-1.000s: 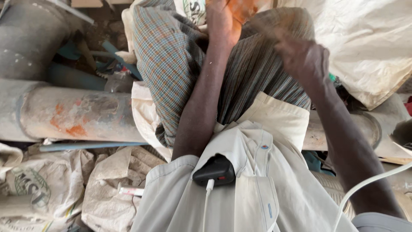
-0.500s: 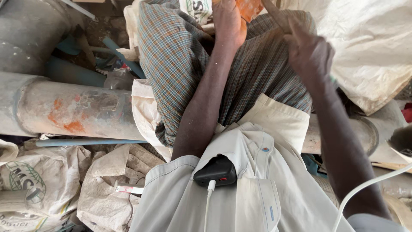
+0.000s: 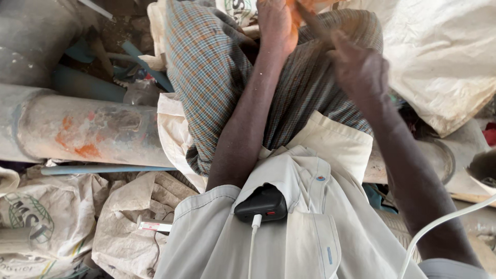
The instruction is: The person sits on the ground and uses a knife to scrape the surface of a small wooden block. The person holds the block in the left hand and repeatedly scrapes it with the knife in the right hand.
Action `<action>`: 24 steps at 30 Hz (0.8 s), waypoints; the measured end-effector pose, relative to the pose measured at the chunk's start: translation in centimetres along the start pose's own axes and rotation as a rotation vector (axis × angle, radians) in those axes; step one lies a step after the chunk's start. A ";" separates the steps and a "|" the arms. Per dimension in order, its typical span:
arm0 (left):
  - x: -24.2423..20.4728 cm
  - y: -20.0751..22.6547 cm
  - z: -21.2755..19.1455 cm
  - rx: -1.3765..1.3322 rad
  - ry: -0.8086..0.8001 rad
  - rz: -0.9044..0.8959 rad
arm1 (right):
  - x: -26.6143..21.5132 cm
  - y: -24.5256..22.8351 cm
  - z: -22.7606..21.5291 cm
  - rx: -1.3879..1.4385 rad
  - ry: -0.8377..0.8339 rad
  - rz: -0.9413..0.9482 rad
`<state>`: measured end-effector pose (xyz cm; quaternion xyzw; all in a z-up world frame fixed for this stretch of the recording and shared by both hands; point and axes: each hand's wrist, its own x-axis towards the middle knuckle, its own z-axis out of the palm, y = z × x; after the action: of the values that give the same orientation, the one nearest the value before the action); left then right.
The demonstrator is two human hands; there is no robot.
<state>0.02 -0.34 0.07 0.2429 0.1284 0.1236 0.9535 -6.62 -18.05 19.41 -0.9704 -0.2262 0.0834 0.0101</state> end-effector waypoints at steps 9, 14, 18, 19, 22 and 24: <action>0.0 0.4 0.8 -0.001 0.005 -0.118 | -0.2 0.3 -2.3 0.282 0.026 0.074; -0.4 1.0 0.3 -0.019 0.095 -0.189 | -1.2 -0.6 -0.4 0.356 0.075 -0.138; -0.1 2.2 0.9 -0.004 0.052 -0.194 | -0.7 1.1 -0.3 0.275 -0.010 -0.034; 0.2 2.5 1.3 -0.025 0.054 -0.232 | -0.3 1.8 -0.5 0.261 -0.017 0.027; -0.9 2.6 1.7 -0.056 0.037 -0.258 | -1.1 2.1 -0.1 -0.098 0.315 -0.118; -0.7 3.0 2.3 0.008 0.085 -0.279 | -1.1 1.8 0.1 -0.119 0.314 -0.167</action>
<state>-0.45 1.07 3.64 0.2209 0.2015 -0.0004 0.9542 -6.79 -20.17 19.40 -0.9483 -0.3062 -0.0835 -0.0052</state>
